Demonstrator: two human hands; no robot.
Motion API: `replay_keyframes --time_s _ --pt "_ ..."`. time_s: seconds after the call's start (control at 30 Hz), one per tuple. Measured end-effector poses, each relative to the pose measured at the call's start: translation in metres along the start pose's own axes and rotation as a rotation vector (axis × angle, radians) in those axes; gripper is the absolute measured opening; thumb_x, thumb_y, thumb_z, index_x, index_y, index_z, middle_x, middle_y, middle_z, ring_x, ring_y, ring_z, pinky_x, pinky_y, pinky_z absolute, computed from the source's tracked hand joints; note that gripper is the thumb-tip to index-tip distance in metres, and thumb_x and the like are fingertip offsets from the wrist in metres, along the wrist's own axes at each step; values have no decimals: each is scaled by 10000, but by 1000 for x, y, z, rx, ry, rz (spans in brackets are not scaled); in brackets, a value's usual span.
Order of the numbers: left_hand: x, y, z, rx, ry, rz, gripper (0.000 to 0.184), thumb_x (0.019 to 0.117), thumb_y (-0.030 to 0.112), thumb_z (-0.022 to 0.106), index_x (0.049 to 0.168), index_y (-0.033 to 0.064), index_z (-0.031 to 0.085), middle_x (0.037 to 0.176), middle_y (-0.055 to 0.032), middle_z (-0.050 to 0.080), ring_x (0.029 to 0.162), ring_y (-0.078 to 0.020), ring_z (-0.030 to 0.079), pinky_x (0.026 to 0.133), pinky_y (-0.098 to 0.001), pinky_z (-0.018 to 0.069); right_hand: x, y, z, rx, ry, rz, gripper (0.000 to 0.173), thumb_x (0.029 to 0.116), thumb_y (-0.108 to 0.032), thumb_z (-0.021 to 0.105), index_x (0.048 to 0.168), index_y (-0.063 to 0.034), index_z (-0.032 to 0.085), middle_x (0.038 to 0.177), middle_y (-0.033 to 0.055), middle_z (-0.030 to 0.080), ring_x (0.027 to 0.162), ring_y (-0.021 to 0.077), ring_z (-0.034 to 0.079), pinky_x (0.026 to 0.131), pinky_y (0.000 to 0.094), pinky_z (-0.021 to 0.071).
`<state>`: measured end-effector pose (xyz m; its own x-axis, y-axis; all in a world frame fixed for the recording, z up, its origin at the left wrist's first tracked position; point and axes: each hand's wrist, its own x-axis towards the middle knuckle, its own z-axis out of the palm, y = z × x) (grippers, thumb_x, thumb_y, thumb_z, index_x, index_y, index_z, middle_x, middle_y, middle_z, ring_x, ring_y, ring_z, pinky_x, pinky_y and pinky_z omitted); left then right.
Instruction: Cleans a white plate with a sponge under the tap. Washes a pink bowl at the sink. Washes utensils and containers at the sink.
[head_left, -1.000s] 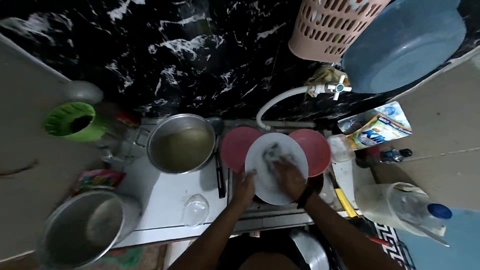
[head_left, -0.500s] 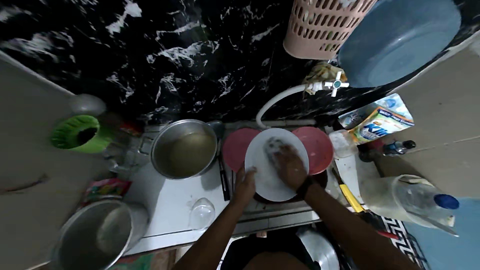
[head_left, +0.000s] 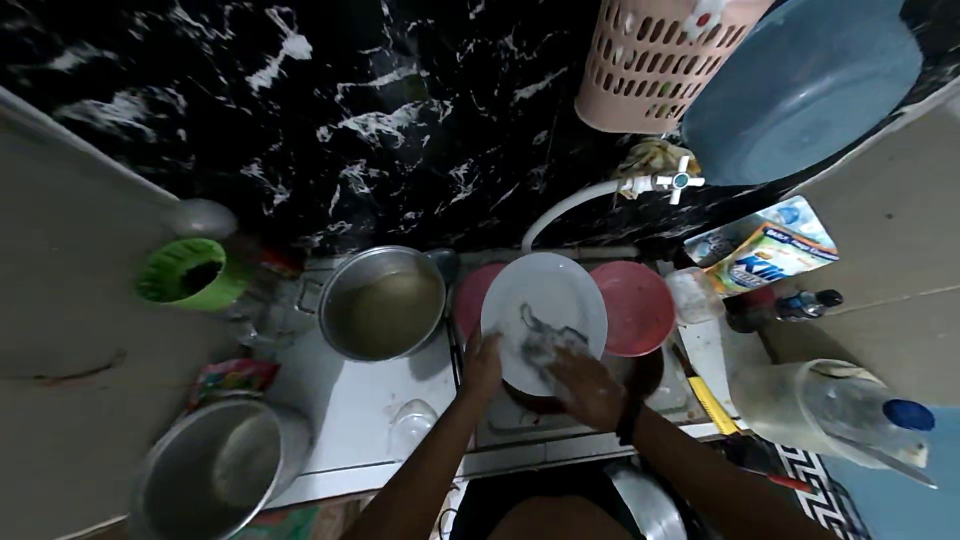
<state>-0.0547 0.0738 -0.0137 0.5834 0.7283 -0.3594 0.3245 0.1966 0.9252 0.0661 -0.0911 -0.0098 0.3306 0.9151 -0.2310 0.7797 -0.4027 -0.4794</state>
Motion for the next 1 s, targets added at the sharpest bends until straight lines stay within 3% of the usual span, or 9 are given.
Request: replay_keyframes --time_s 0.1,0.2,0.3,0.47,0.57,0.7,0.77,0.87,1.0 --pt "-2 -4 2 -31 8 18 468 1067 102 420 1494 -89 390 1500 -271 449 1370 -243 474 1145 -356 386 10 26 -12 -75 -23 221 549 1026 -217 534 1556 -99 452 1625 212 369 1532 431 273 1250 626 169" --pt "3 3 9 -28 27 39 465 1077 113 402 1497 -85 385 1504 -264 451 1376 -237 473 1148 -348 387 14 -3 3 115 80 171 531 1017 -186 563 1515 -19 486 1571 227 448 1498 391 371 1241 508 294" --pt "7 2 9 33 23 0 476 1095 149 399 1512 -77 368 1515 -270 438 1396 -274 456 1165 -384 370 21 -37 16 310 55 59 522 994 -148 602 1482 14 513 1573 255 428 1490 396 378 1241 484 307" --pt "-1 0 17 -44 45 41 471 1063 111 449 1490 -82 400 1453 -252 506 1321 -215 528 1120 -341 425 61 -4 -33 45 18 135 542 1010 -143 546 1534 -33 459 1608 232 386 1506 381 357 1237 507 299" --pt "2 0 16 -111 67 18 466 1057 99 464 1492 -61 412 1442 -232 525 1291 -192 552 1092 -336 452 38 7 -21 56 19 222 553 1023 -203 550 1537 -26 451 1619 234 365 1506 394 350 1233 516 303" --pt "-6 -2 25 -106 53 -36 505 1068 102 448 1535 -54 337 1496 -239 467 1343 -216 506 1123 -350 418 7 -32 -5 140 -66 98 498 1002 -157 582 1474 -5 532 1582 245 420 1481 404 393 1218 528 322" --pt "-2 -2 16 -105 78 -48 505 1073 122 460 1538 -39 346 1506 -234 463 1357 -228 501 1129 -365 420 2 -11 -13 57 -62 102 493 977 -155 621 1451 -30 570 1564 239 452 1454 420 430 1185 578 352" --pt "-1 -1 13 -95 56 -55 486 1031 99 511 1491 -31 422 1406 -217 548 1245 -221 581 1041 -386 497 28 15 -36 -18 -72 175 579 997 -171 580 1545 -43 445 1647 219 320 1522 405 310 1223 571 284" --pt "-1 12 13 -128 71 -77 513 1033 64 500 1518 -32 363 1419 -220 527 1228 -219 581 1021 -382 504 23 -20 -23 72 -108 -56 528 1003 -162 588 1512 -52 500 1620 217 374 1503 407 349 1207 575 317"
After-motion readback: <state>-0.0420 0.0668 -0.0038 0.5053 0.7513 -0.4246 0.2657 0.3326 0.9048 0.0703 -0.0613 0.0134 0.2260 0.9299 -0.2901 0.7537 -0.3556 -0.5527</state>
